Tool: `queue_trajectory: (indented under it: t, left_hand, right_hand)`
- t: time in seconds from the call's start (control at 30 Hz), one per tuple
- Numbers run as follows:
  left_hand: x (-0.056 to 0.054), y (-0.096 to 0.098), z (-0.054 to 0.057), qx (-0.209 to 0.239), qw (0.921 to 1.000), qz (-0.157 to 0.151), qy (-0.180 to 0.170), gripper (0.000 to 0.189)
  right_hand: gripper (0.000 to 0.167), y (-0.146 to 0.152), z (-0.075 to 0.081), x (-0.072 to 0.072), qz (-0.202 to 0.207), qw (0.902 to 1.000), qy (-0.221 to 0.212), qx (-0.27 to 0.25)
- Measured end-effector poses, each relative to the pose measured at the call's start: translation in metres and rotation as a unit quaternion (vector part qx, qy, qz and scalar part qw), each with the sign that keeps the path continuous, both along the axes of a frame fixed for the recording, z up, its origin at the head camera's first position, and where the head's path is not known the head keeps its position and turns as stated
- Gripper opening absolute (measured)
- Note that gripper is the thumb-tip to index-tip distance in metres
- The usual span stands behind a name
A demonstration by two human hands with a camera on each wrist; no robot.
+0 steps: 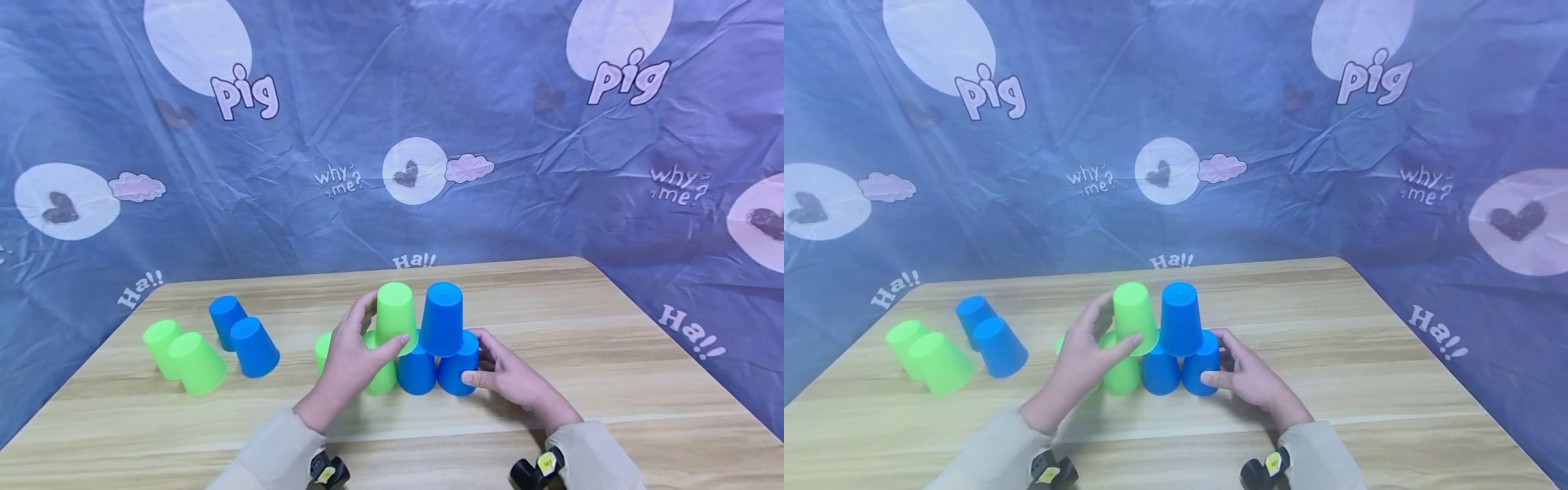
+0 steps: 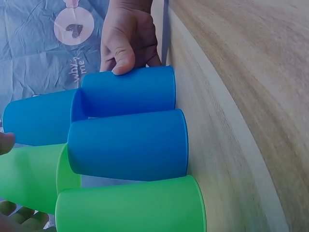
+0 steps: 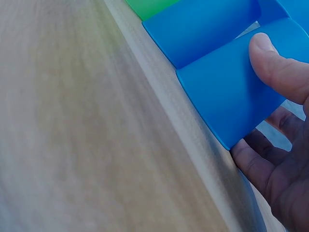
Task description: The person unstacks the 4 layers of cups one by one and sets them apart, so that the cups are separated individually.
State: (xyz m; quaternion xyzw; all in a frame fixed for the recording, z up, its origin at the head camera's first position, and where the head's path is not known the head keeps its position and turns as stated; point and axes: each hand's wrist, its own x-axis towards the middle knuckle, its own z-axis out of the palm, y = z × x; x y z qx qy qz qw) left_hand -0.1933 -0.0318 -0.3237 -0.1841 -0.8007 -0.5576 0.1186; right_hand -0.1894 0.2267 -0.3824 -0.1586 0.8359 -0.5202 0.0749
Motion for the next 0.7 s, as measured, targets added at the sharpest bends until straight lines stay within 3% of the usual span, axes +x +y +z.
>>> queue_trajectory:
  t: [0.5,0.7]
  left_hand:
    - [-0.0036,0.0033,-0.0033,-0.019,0.9996,0.021,0.002,0.068]
    - [-0.0044,0.0046,-0.0009,-0.017,0.9995,0.022,-0.013,0.065]
  right_hand:
    - [0.06,-0.0012,0.0017,0.0003,0.0,1.0,0.001,0.005]
    - [0.06,-0.0008,0.0016,0.0004,-0.007,0.9999,-0.003,0.009]
